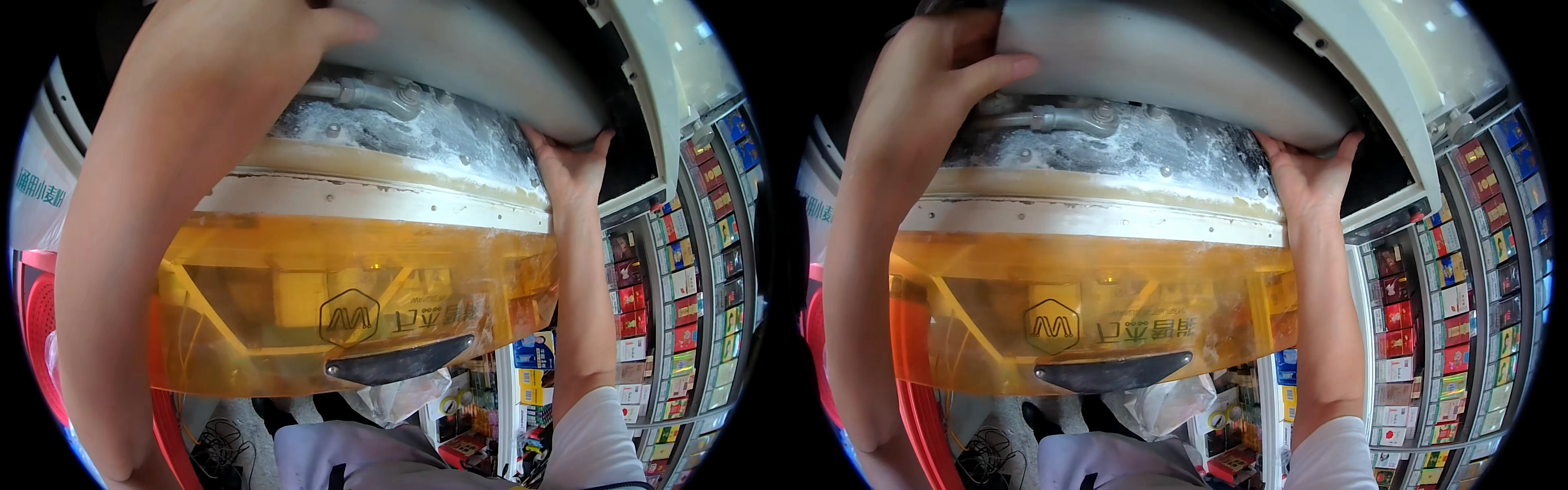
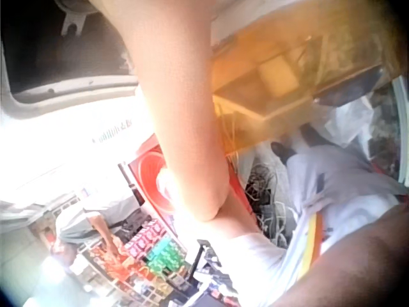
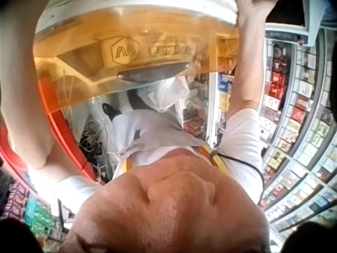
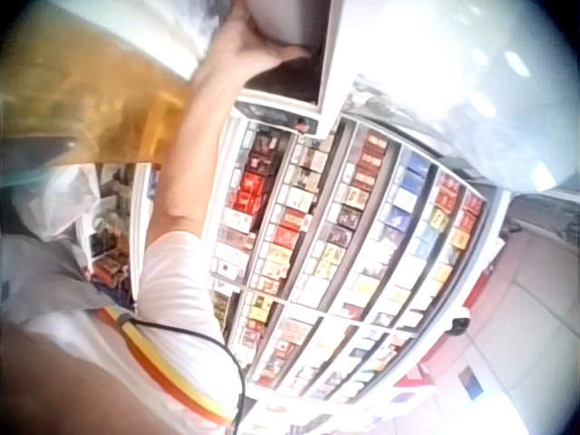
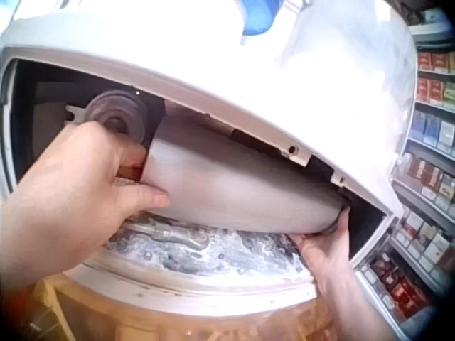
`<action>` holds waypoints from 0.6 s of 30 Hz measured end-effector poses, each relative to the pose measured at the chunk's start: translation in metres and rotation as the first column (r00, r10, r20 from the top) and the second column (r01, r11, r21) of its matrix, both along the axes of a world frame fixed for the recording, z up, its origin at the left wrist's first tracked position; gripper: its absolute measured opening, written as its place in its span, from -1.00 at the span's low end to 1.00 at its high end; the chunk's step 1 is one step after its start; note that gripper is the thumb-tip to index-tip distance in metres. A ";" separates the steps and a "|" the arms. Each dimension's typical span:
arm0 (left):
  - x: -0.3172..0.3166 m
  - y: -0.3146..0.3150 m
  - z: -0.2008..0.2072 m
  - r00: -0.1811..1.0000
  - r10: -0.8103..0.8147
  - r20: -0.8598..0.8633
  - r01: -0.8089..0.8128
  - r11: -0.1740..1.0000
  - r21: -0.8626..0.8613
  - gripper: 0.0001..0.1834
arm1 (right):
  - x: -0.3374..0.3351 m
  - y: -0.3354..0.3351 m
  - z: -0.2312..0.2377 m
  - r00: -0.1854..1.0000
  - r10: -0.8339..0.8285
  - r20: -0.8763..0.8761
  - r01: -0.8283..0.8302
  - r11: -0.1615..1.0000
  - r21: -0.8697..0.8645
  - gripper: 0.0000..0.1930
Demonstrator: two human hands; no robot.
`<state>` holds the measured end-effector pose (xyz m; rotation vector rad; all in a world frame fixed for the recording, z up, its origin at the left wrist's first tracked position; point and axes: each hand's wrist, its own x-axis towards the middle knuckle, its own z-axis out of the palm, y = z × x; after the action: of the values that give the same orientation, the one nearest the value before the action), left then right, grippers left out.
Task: The person repairs a commercial ice machine in a convenience store. They remove the top cover, scrape ice from the internal components, and then reassemble the unit. The person also handles a customer transaction at the checkout counter, typing on a keyboard and processing cash payment.
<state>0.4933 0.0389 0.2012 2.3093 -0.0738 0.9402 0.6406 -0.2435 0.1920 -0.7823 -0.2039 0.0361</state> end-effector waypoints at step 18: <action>0.010 -0.018 0.021 0.985 -0.083 -0.148 0.048 0.973 -0.224 -0.72 | 0.007 -0.021 -0.007 0.988 -0.066 -0.138 0.086 0.985 0.150 -0.25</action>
<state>0.5037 0.0207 0.2225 2.1525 0.0190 0.6936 0.6480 -0.2641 0.1848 -0.6284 -0.0497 -0.0005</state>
